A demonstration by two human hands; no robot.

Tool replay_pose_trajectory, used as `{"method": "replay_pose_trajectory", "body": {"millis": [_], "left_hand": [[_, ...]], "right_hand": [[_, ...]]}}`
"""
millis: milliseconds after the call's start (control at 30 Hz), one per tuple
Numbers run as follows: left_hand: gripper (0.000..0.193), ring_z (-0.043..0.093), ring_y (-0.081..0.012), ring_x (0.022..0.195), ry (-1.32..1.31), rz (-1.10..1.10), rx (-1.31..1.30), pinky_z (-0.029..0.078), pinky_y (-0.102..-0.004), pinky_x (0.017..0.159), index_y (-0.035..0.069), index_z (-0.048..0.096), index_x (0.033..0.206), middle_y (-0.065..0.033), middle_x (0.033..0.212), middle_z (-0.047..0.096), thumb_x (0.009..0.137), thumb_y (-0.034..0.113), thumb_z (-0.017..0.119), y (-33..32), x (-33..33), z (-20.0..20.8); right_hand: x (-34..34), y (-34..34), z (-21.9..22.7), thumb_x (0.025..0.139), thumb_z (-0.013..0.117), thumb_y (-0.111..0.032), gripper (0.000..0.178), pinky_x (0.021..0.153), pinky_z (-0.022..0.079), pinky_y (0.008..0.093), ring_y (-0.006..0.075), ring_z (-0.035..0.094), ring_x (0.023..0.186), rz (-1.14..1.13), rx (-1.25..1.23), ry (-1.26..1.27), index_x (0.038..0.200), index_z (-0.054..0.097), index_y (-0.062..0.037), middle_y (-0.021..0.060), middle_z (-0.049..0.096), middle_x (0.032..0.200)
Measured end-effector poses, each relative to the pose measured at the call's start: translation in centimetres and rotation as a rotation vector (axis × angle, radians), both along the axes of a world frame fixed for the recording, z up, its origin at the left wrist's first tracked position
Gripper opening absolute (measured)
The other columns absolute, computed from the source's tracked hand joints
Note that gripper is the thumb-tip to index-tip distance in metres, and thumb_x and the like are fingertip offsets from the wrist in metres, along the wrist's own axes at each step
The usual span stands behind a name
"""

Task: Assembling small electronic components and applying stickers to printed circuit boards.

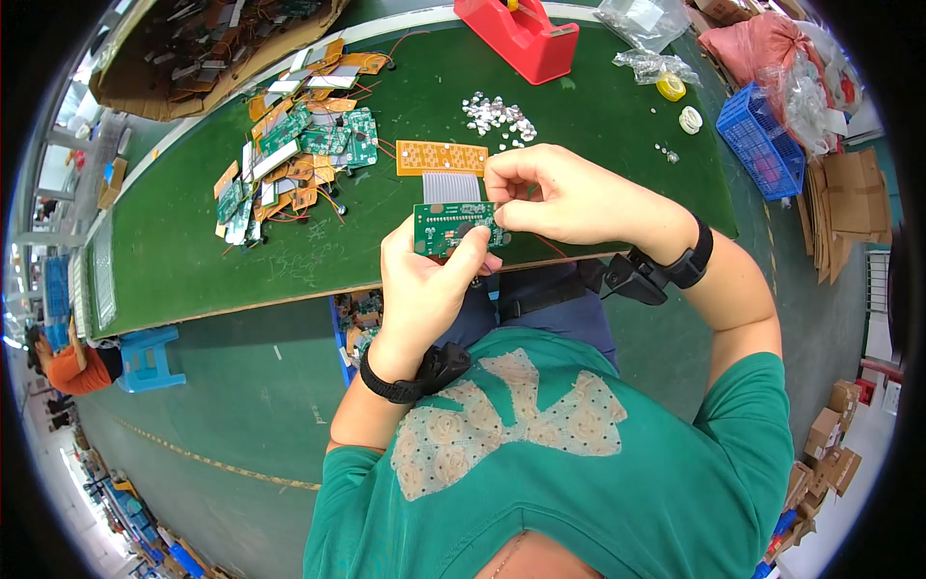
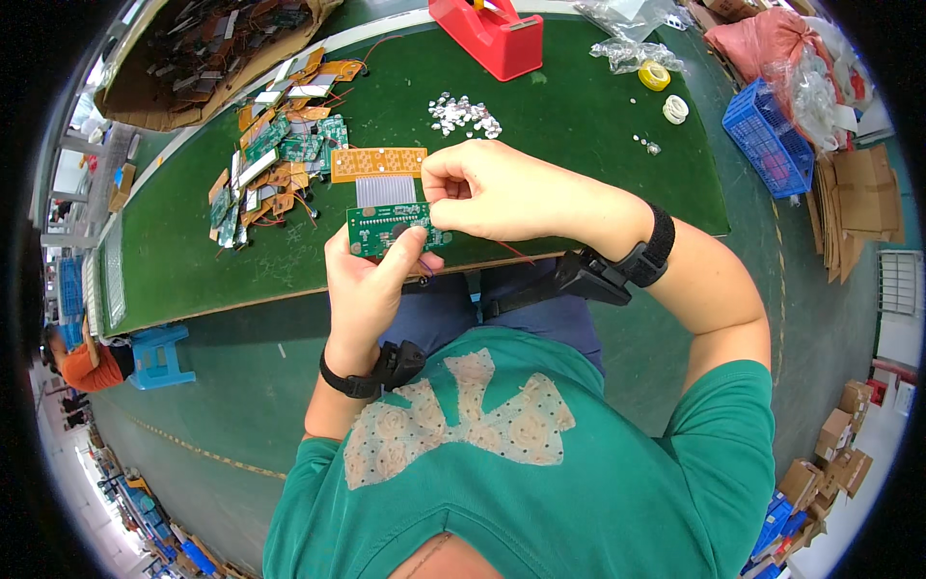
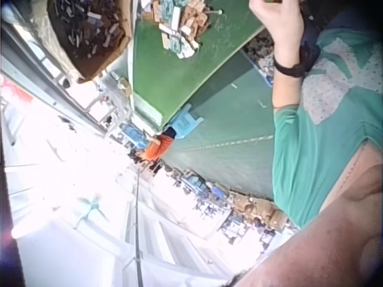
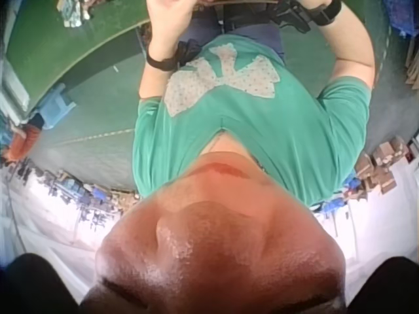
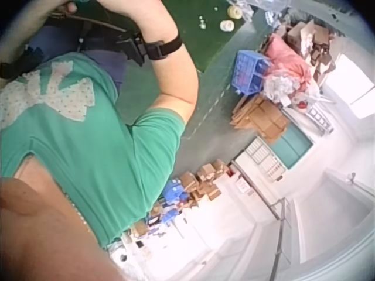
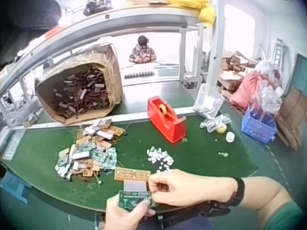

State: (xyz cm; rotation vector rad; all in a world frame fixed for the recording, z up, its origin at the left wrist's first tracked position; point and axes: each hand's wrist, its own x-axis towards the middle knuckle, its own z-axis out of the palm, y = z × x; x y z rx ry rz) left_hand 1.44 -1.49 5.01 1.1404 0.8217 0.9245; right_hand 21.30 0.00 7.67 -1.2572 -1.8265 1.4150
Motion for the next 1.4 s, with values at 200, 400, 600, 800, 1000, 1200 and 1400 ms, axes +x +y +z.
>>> {"method": "replay_pose_trajectory", "body": {"millis": [200,400,600,800,1000,1200,1400], "left_hand": [[0.014,0.066,-0.0131,0.067,0.018,0.008,0.017,0.055,-0.0243,0.06,-0.004,0.061,0.1,-0.0076,0.086,0.066,0.088,0.003,0.064,0.0,0.0,0.0],[0.015,0.067,-0.0133,0.067,0.018,0.008,0.029,0.055,-0.0245,0.059,-0.005,0.061,0.1,-0.0079,0.086,0.066,0.088,0.004,0.064,0.1,-0.4,0.0],[0.016,0.067,-0.0146,0.065,0.001,-0.009,-0.09,0.055,-0.0254,0.057,-0.004,0.06,0.101,-0.0087,0.085,0.067,0.087,0.003,0.064,0.4,-0.9,0.2],[0.017,0.067,-0.0148,0.065,-0.019,-0.041,-0.084,0.056,-0.0251,0.057,-0.004,0.06,0.102,-0.0096,0.086,0.067,0.087,0.003,0.065,0.4,-1.0,-0.1],[0.02,0.067,-0.0156,0.067,-0.021,-0.074,-0.141,0.057,-0.0261,0.059,-0.004,0.059,0.106,-0.0103,0.089,0.067,0.088,0.003,0.064,0.7,-1.1,-0.5],[0.02,0.067,-0.0168,0.068,-0.127,-0.048,-0.166,0.059,-0.0285,0.061,-0.004,0.059,0.106,-0.0109,0.089,0.067,0.088,0.003,0.064,0.5,-0.7,-0.8],[0.018,0.067,-0.0159,0.065,-0.071,-0.015,-0.13,0.058,-0.0284,0.059,-0.004,0.059,0.104,-0.0099,0.085,0.067,0.089,0.004,0.064,0.3,-0.2,-1.0]], "right_hand": [[-0.2,0.1,0.4,0.08,0.058,-0.005,0.01,0.06,0.039,0.0221,0.0047,0.043,0.067,-0.011,-0.005,-0.037,0.079,0.049,-0.0015,-0.0023,0.046,0.07],[-0.4,0.2,0.5,0.081,0.059,-0.005,0.009,0.061,0.04,0.0221,0.0048,0.044,0.067,-0.009,0.003,-0.036,0.08,0.052,-0.0017,-0.0029,0.049,0.072],[0.4,0.3,0.5,0.086,0.063,-0.009,0.01,0.066,0.043,0.022,0.0048,0.049,0.073,0.056,-0.075,0.029,0.085,0.057,-0.0004,-0.0011,0.056,0.077],[0.0,-0.4,1.1,0.09,0.063,-0.012,0.015,0.064,0.042,0.0231,0.0056,0.047,0.069,0.028,-0.073,0.005,0.085,0.056,-0.0003,-0.0016,0.054,0.074],[-0.5,-1.2,0.4,0.092,0.061,-0.016,0.018,0.06,0.042,0.0243,0.0064,0.047,0.067,-0.066,0.077,-0.045,0.084,0.057,-0.0007,-0.0015,0.054,0.071],[0.2,-0.2,-0.3,0.092,0.065,-0.022,0.023,0.068,0.047,0.0237,0.0059,0.055,0.074,-0.083,-0.187,0.16,0.088,0.062,-0.0002,-0.0016,0.06,0.078],[0.0,-0.2,-1.6,0.091,0.065,-0.015,0.017,0.074,0.048,0.0229,0.0054,0.056,0.079,-0.086,-0.079,0.236,0.095,0.065,0.0015,0.0001,0.064,0.085]]}}
